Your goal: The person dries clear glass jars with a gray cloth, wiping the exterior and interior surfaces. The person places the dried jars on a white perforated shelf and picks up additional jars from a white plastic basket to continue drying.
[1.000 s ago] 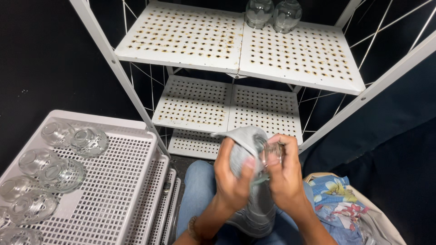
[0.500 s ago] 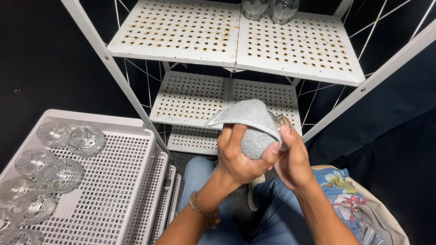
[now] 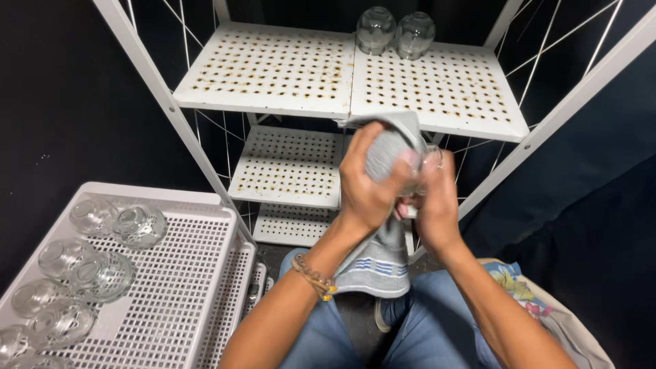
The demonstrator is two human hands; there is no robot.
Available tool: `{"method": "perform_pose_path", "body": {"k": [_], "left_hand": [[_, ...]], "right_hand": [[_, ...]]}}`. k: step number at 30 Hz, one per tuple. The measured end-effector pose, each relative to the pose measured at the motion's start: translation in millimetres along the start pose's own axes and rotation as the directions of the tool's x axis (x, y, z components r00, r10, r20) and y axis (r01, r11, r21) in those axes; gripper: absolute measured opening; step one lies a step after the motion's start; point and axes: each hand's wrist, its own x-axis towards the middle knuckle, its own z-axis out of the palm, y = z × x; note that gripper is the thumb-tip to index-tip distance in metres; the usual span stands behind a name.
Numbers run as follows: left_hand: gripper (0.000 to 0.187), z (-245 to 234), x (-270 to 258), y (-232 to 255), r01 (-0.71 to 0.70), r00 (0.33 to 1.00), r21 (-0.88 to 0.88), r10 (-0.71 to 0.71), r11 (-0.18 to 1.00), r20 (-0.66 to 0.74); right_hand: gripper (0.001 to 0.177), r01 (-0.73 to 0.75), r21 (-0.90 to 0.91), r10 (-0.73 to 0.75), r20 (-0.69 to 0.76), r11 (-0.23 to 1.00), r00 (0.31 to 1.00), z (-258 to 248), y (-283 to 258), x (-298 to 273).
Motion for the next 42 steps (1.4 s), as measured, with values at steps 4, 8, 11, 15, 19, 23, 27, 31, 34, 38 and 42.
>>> {"method": "perform_pose_path", "body": {"k": [4, 8, 11, 15, 19, 23, 27, 31, 34, 38, 42], "left_hand": [[0.049, -7.5, 14.5, 26.1, 0.358, 0.934, -0.224, -0.348, 0.906, 0.085], [0.06, -18.2, 5.9, 33.0, 0.066, 0.996, 0.039, -0.069, 0.997, 0.065], [0.064, -3.2, -5.4, 2.5, 0.002, 0.993, 0.118, -0.015, 0.993, 0.115], [0.028, 4.9, -6.5, 17.2, 0.566, 0.823, -0.27, -0.515, 0.779, 0.239], [0.046, 7.9, -9.2, 1.1, 0.431, 0.9, -0.175, -0.408, 0.885, 0.155], [0.061, 5.5, -16.7, -10.2, 0.103, 0.991, 0.021, -0.105, 0.994, 0.088], [0.054, 4.9, -17.6, -12.9, 0.217, 0.974, -0.148, -0.204, 0.965, 0.1], [0.051, 1.3, -11.8, -9.0, 0.155, 0.986, -0.144, -0.144, 0.977, 0.083], [0.053, -1.6, -8.3, -7.0, 0.115, 0.991, -0.086, -0.109, 0.99, 0.073], [0.057, 7.0, -21.2, -18.6, 0.291, 0.953, -0.238, -0.258, 0.927, 0.159], [0.054, 3.3, -2.9, 14.8, 0.552, 0.833, -0.345, -0.484, 0.759, 0.269]], "right_hand": [[0.079, 0.562, -0.713, -0.613, 0.235, 0.419, 0.754, -26.2, 6.1, 18.3], [0.041, 0.244, -0.256, -0.255, -0.009, 0.935, 0.967, -5.5, 5.3, 2.9], [0.06, -0.154, -0.014, 0.154, 0.002, 0.988, 0.988, -14.7, 7.9, 0.8], [0.074, 0.365, -0.839, -0.476, 0.148, 0.404, 0.867, -55.1, 20.9, 1.4], [0.071, 0.432, -0.73, -0.471, 0.171, 0.529, 0.866, -48.5, 21.6, 8.0], [0.036, -0.127, -0.045, 0.124, -0.056, 0.991, 0.991, -25.1, 9.4, -1.1], [0.048, 0.301, -0.551, -0.313, 0.075, 0.778, 0.947, -44.8, 23.3, 4.0], [0.069, 0.529, -0.615, -0.535, 0.197, 0.585, 0.821, -48.8, 32.6, 7.9], [0.047, 0.282, -0.261, -0.284, 0.03, 0.923, 0.958, -33.5, 38.2, 5.1], [0.051, 0.39, -0.444, -0.384, 0.107, 0.807, 0.917, -45.0, 47.6, 2.9], [0.081, 0.668, -0.622, -0.653, 0.313, 0.408, 0.69, -62.4, 45.4, 7.4]]}}
